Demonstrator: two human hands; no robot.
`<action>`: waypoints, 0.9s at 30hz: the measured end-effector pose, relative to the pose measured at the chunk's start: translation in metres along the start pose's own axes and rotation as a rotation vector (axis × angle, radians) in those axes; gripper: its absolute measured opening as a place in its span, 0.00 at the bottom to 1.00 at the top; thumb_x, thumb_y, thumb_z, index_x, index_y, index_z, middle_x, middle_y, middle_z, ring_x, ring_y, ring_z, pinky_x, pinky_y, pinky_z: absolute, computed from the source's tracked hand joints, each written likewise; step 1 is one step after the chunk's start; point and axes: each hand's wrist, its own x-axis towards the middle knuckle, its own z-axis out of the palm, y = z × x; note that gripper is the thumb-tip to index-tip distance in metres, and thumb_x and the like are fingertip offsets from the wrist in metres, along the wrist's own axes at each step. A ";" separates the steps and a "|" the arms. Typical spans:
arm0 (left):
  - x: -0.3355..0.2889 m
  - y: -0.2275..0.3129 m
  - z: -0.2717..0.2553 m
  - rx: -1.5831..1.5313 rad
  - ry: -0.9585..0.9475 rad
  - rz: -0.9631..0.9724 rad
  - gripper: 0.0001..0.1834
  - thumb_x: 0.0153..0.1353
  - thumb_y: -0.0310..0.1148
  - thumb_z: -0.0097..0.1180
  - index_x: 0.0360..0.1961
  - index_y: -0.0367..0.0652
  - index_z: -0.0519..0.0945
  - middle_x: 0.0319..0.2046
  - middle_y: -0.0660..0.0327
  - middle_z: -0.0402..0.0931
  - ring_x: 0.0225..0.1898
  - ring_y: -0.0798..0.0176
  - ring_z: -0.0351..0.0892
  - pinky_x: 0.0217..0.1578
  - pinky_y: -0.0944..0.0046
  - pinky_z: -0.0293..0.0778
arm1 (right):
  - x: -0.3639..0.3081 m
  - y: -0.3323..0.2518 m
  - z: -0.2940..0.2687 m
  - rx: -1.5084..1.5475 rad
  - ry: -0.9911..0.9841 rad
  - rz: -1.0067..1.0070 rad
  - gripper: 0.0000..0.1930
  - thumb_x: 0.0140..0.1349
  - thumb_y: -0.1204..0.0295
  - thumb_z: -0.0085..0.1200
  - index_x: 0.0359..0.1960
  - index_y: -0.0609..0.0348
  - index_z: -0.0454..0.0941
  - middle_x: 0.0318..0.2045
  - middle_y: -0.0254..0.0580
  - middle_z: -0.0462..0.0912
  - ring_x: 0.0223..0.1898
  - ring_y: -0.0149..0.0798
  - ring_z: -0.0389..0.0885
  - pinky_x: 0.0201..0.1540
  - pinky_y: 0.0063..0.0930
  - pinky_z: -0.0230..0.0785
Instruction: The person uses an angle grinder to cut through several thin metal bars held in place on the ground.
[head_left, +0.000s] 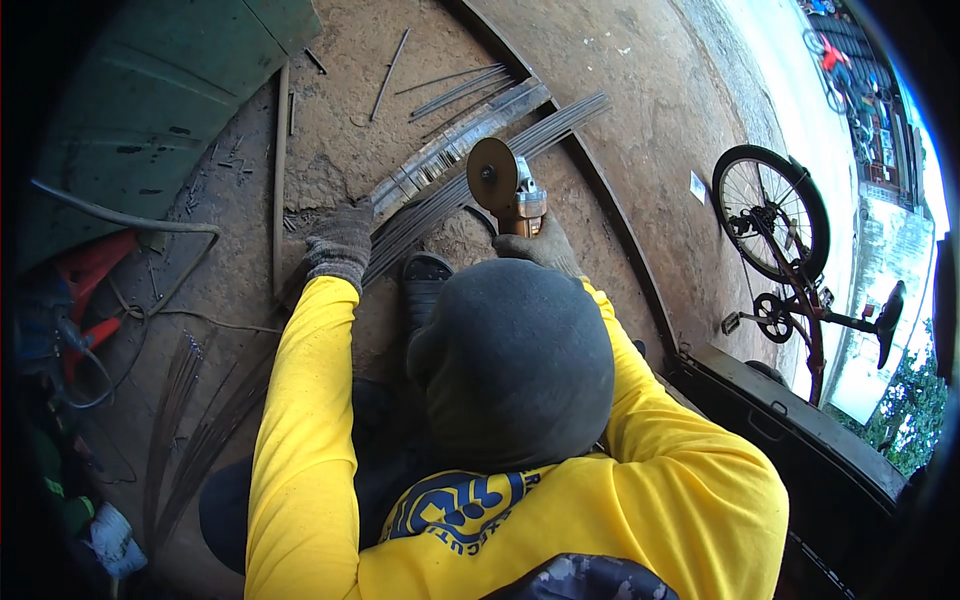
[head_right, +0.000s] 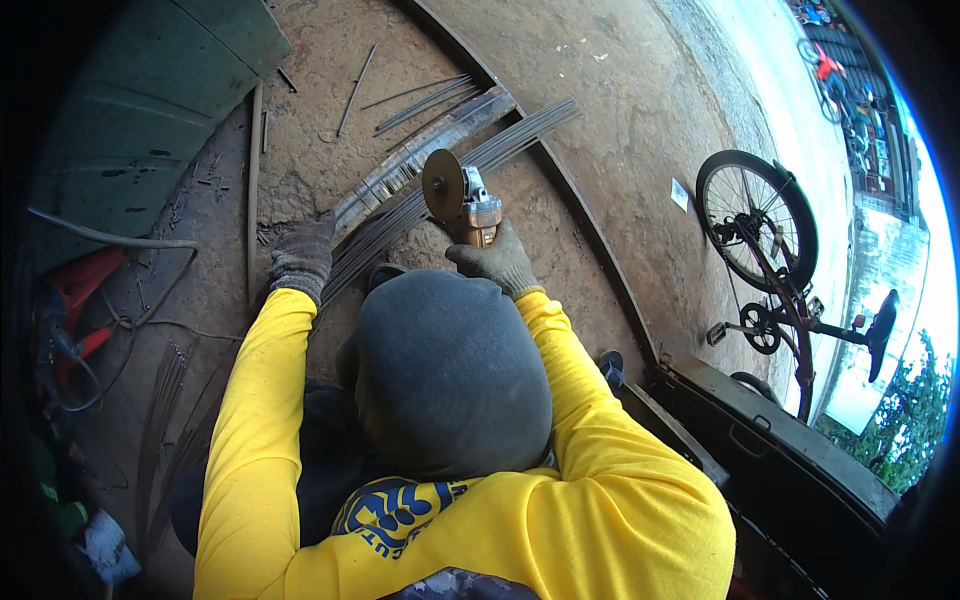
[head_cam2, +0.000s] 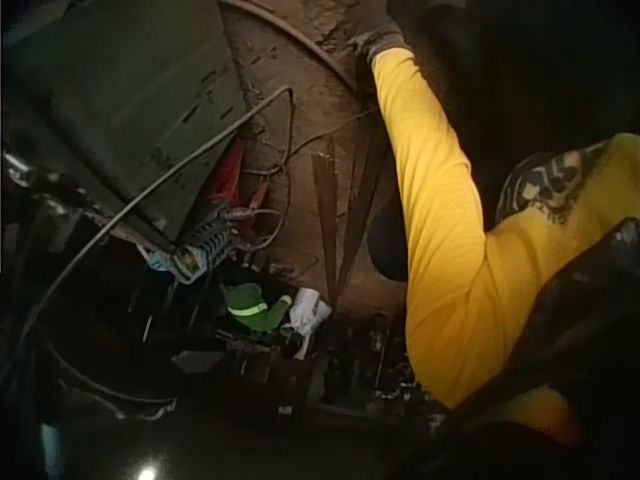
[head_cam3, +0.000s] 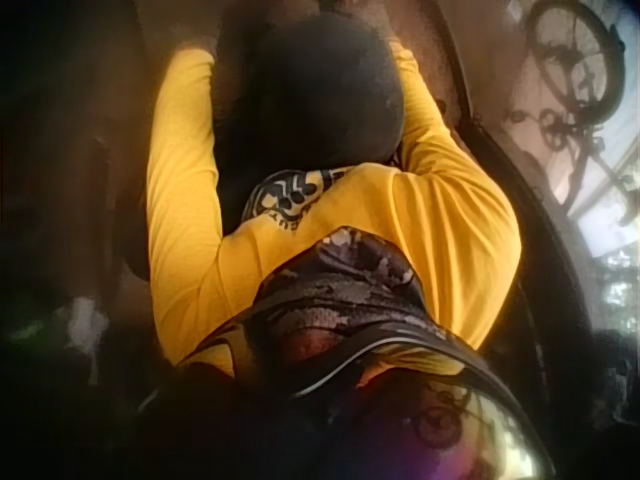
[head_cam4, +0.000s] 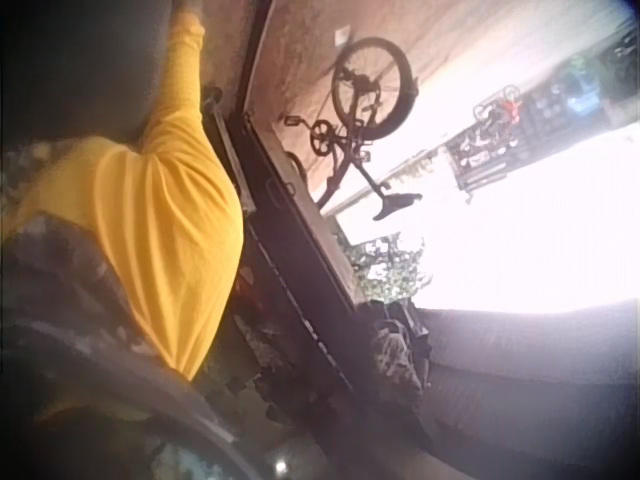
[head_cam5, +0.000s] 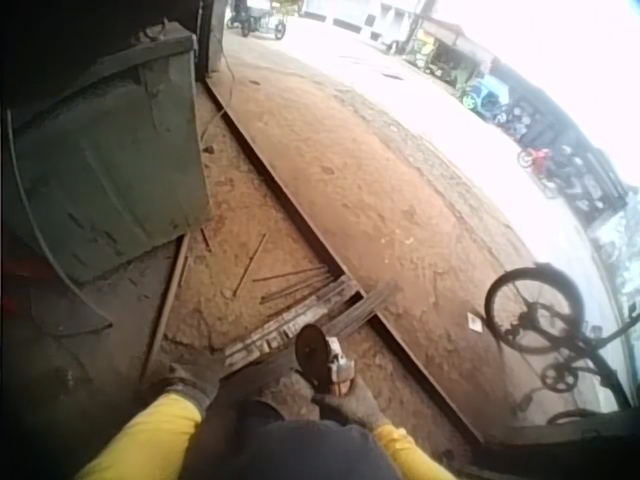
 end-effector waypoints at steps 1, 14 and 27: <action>0.000 0.000 0.000 0.005 0.007 -0.010 0.19 0.73 0.34 0.45 0.61 0.52 0.80 0.50 0.50 0.83 0.52 0.44 0.86 0.49 0.45 0.82 | 0.001 0.001 0.000 0.008 0.000 -0.001 0.47 0.42 0.57 0.77 0.65 0.61 0.68 0.52 0.52 0.83 0.50 0.47 0.85 0.57 0.41 0.77; -0.002 0.003 -0.001 0.056 -0.003 0.011 0.19 0.73 0.34 0.46 0.62 0.52 0.78 0.49 0.50 0.84 0.51 0.44 0.86 0.49 0.45 0.82 | -0.004 -0.006 0.000 -0.070 0.016 0.017 0.48 0.41 0.55 0.77 0.66 0.59 0.68 0.54 0.53 0.83 0.53 0.50 0.84 0.60 0.43 0.76; -0.001 0.002 0.007 -0.030 0.066 0.005 0.17 0.75 0.39 0.46 0.56 0.51 0.83 0.48 0.49 0.84 0.49 0.43 0.86 0.48 0.45 0.83 | 0.003 -0.001 0.002 -0.080 0.011 0.025 0.48 0.42 0.55 0.76 0.66 0.58 0.68 0.55 0.54 0.83 0.54 0.52 0.84 0.61 0.44 0.75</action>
